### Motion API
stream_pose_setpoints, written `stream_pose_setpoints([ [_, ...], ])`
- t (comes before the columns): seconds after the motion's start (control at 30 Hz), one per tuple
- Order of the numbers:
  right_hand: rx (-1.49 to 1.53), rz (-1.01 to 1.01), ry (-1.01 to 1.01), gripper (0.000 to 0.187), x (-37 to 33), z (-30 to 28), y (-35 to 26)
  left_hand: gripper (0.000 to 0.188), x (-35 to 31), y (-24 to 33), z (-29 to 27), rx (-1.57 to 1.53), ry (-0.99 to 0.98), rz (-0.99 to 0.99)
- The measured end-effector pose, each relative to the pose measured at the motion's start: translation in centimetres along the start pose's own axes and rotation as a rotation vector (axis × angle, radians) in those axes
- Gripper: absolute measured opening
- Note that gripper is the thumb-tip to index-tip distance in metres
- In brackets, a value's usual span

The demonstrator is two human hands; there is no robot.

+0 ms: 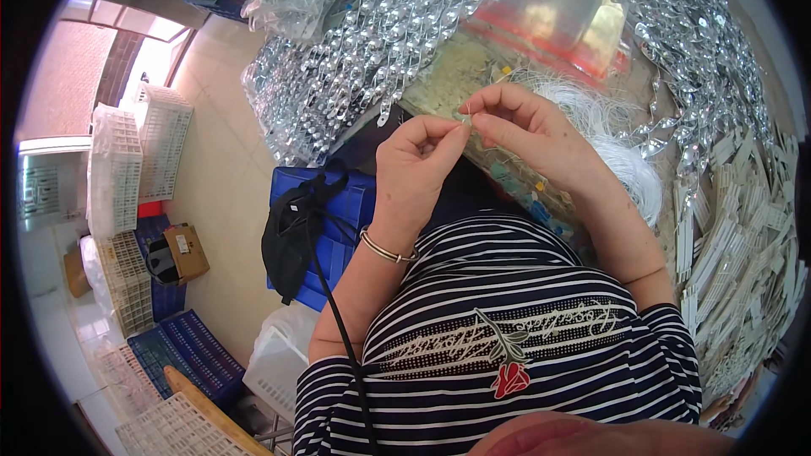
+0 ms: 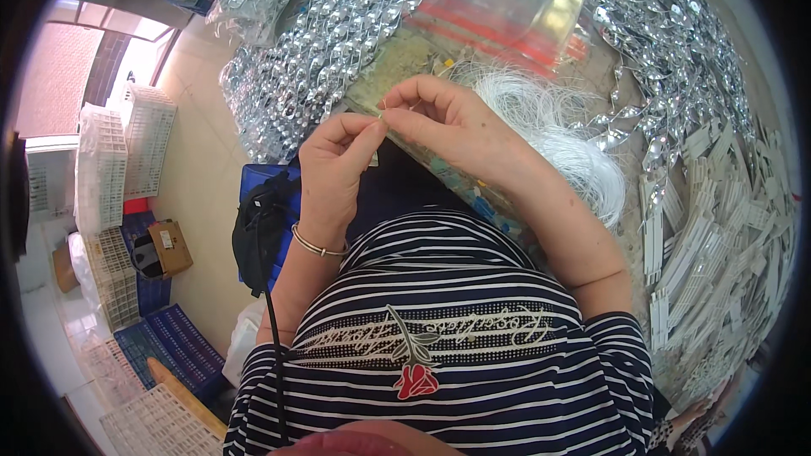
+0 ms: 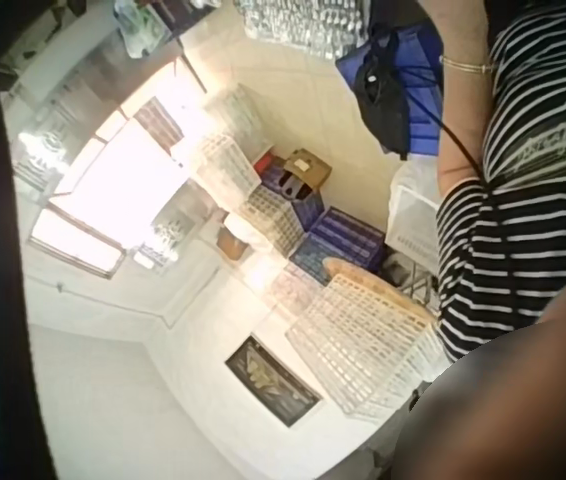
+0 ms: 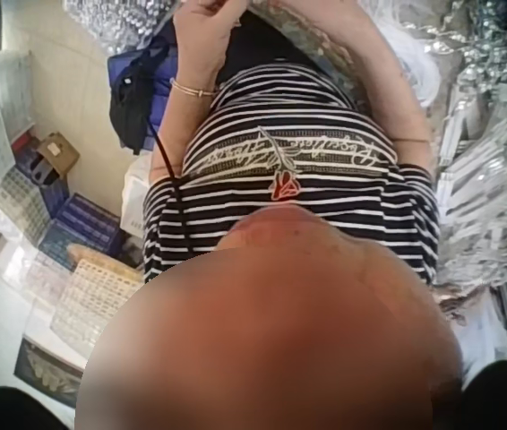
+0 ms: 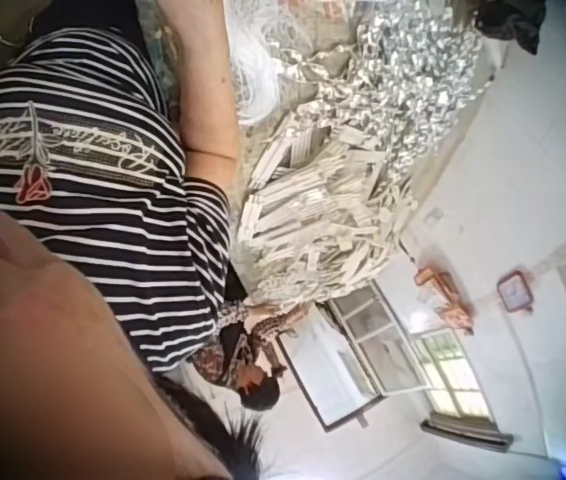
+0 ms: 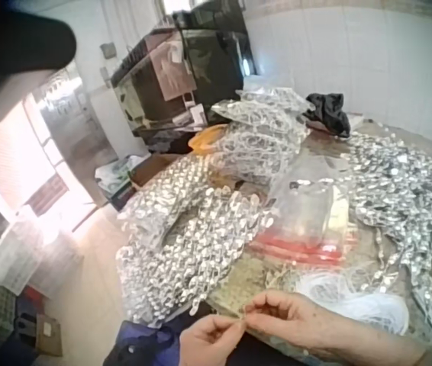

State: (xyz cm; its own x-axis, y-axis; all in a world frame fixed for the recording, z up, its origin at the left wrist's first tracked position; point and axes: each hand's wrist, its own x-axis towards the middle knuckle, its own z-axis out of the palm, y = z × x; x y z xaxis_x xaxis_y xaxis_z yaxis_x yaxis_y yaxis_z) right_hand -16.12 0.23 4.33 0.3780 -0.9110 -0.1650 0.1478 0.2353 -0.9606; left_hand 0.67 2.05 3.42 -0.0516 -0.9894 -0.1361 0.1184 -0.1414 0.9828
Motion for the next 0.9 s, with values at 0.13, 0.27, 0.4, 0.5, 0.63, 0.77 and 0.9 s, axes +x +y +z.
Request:
stream_pose_setpoints([
  [0.13, -0.032, -0.055, -0.009, 0.014, 0.11, -0.22, 0.35, 0.006, -0.03, -0.25, -0.03, 0.083, -0.027, 0.007],
  [0.27, -0.076, -0.085, 0.002, 0.011, 0.17, -0.42, 0.06, 0.008, -0.07, 0.25, 0.20, 0.034, -0.027, -0.012],
  [0.4, -0.144, -0.157, 0.034, 0.014, 0.19, -0.55, 0.38, 0.013, -0.07, 0.20, -0.15, 0.032, -0.030, -0.005],
  [0.5, -0.120, -0.227, 0.052, 0.013, 0.30, -0.34, 0.87, 0.013, 0.11, -0.09, 0.11, 0.024, -0.014, 0.017],
  [0.63, -0.102, -0.227, 0.051, 0.012, 0.23, -0.32, 0.85, 0.011, -0.12, -0.02, -0.02, -0.035, -0.039, -0.021],
  [0.77, -0.179, -0.217, 0.019, 0.007, 0.24, -0.62, 0.50, 0.010, -0.11, 0.06, 0.24, -0.028, -0.002, -0.001],
  [0.9, -0.199, -0.271, 0.065, 0.010, 0.42, -0.59, 0.84, 0.010, 0.01, 0.29, 0.27, -0.095, -0.025, -0.040],
])
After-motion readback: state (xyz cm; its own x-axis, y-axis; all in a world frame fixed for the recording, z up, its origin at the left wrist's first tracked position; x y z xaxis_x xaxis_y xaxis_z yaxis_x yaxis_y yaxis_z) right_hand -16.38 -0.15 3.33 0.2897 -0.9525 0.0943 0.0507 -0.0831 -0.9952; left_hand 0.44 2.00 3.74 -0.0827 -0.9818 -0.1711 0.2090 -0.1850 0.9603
